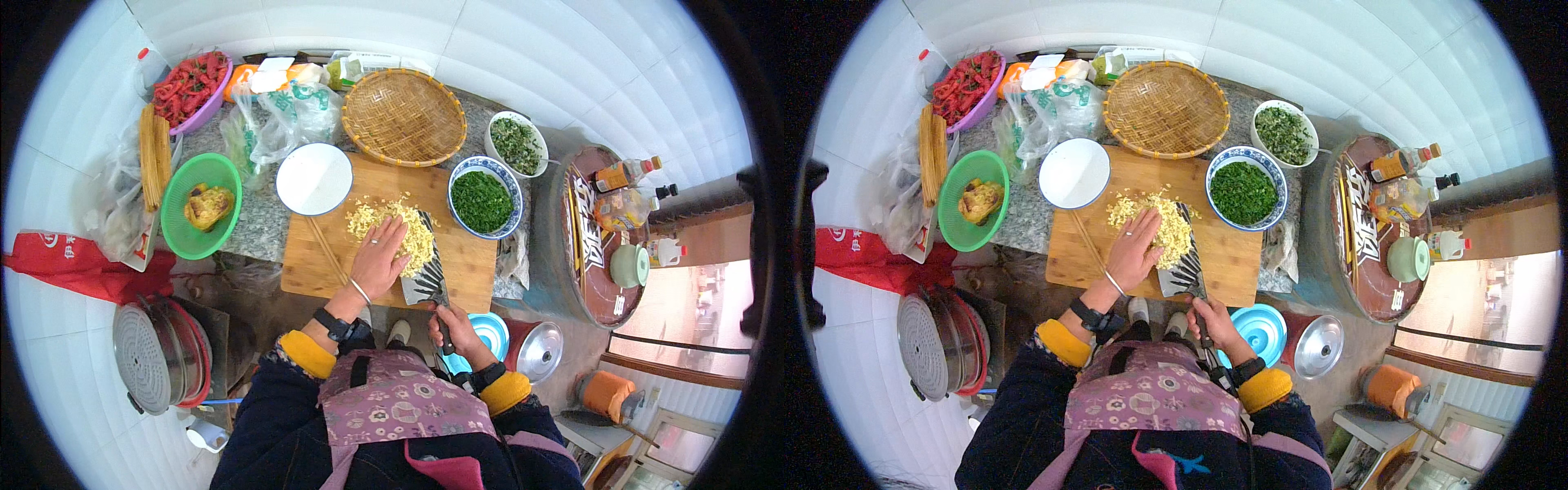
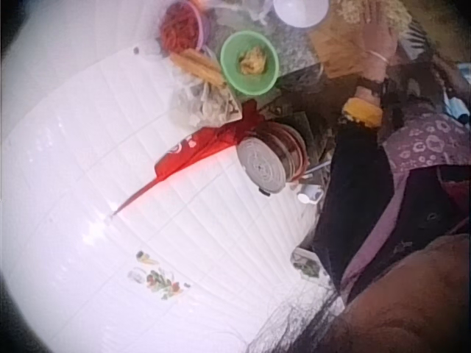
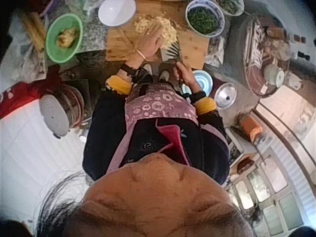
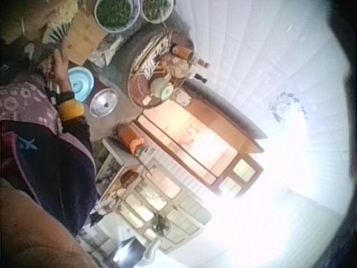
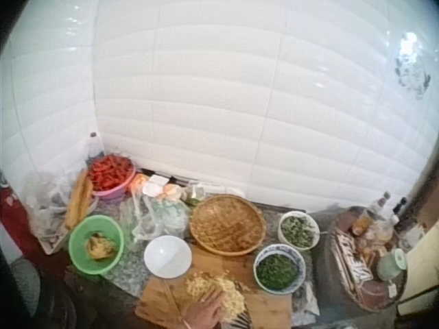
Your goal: The person finely chops yellow vegetables on a wooden cutting board using a cleaver, then transfers the chopped pieces into a bowl containing green vegetables. The person briefly moves to the stove to check a wok before returning to the cutting board to continue chopping and transferring the vegetables.
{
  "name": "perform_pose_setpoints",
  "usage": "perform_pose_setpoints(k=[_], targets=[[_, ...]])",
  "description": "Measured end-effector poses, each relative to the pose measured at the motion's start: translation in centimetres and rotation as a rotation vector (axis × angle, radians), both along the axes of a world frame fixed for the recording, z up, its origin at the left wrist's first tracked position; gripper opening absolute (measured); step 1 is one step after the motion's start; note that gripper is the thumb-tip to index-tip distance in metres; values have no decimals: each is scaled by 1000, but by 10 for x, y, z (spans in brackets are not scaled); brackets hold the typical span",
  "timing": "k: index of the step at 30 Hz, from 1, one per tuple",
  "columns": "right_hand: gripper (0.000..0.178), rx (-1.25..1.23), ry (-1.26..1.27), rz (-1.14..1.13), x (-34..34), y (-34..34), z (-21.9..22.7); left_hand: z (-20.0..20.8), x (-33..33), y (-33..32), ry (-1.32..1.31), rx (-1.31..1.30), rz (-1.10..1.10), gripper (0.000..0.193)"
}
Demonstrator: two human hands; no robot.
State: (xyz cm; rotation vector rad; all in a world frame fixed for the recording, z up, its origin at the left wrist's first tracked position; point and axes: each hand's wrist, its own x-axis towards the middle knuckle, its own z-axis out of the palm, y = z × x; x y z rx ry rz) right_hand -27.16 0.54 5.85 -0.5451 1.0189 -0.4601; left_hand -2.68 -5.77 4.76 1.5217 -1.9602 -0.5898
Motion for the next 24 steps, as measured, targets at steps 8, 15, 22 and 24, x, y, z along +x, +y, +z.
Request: perform_pose_setpoints(k=[8,15,22,24], targets=[[30,17,18,-11,-8,0,3,-23,9,-1,1119,160,382,40],[29,11,8,26,-13,1,3,-37,13,-3,1283,198,500,29],[30,2,7,0,-17,2,0,-40,9,-3,1227,209,543,31],[30,9,26,-2,-18,1,-2,-38,8,-4,1236,184,507,36]])
